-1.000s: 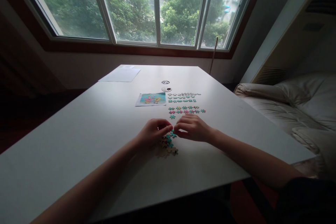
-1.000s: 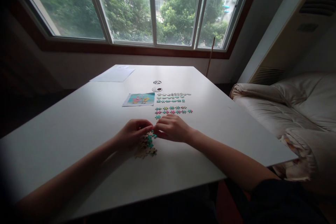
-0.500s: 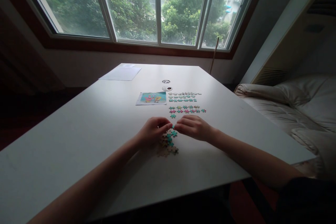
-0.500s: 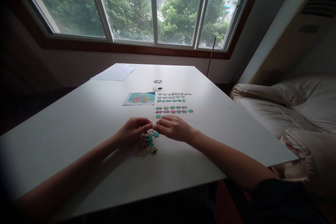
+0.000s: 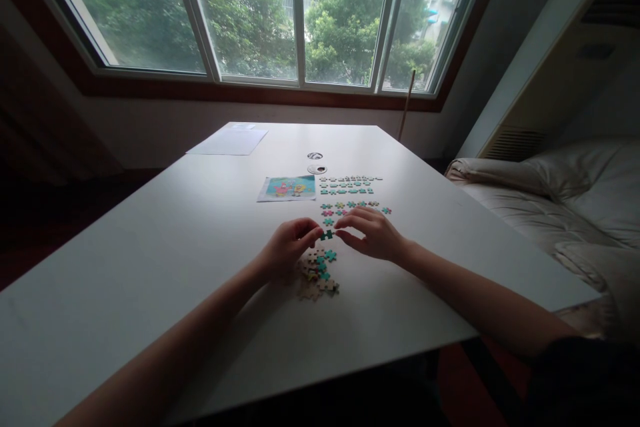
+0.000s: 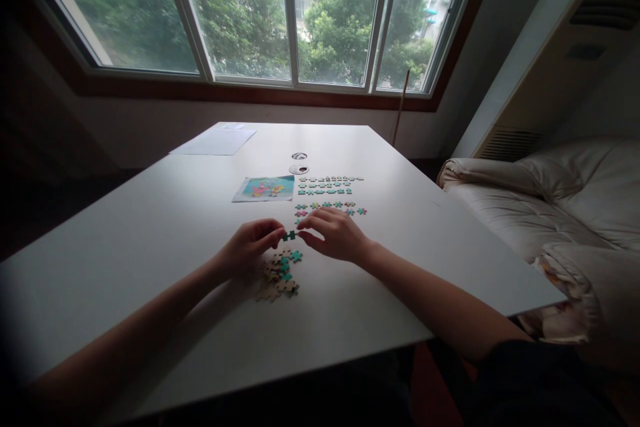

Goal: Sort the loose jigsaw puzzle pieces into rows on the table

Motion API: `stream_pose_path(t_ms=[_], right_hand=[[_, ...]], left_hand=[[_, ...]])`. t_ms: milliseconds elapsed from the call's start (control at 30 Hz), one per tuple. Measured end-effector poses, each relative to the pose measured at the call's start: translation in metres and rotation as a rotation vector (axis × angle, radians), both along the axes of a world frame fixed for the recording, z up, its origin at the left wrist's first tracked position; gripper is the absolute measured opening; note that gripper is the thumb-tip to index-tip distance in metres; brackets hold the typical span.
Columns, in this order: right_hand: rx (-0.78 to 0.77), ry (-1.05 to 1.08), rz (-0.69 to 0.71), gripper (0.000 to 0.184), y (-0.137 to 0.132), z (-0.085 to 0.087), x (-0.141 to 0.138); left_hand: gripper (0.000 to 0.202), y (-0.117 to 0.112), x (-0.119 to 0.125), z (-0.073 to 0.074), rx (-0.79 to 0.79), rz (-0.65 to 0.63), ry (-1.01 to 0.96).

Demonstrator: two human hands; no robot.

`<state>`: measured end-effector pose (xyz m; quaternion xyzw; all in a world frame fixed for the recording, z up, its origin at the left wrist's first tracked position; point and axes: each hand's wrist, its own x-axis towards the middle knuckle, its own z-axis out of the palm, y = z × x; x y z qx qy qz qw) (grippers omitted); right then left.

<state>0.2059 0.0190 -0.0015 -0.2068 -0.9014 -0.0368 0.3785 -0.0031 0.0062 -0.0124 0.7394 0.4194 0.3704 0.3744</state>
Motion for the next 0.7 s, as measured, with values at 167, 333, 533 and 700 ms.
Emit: stream_pose_path(t_ms=[167,333,533,700], right_hand=[[-0.040,-0.002,0.020,0.012,0.0019,-0.0023,0.0007],[-0.049,-0.005,0.022,0.012,0.0021,-0.0042,-0.0009],[-0.017,0.020,0.011,0.010,0.0034,-0.0031,0.0009],[0.044,0.120,-0.047,0.010,0.0097,0.0000,0.0071]], left_hand=[[0.027,-0.0001,-0.0007,-0.0006,0.001,0.004,-0.015],[0.026,-0.0015,0.0002,0.0007,0.003,0.004,-0.019],[0.029,-0.0017,0.0001,0.0033,0.013,0.049,-0.048],[0.025,-0.0010,-0.0007,0.0037,0.010,0.074,-0.068]])
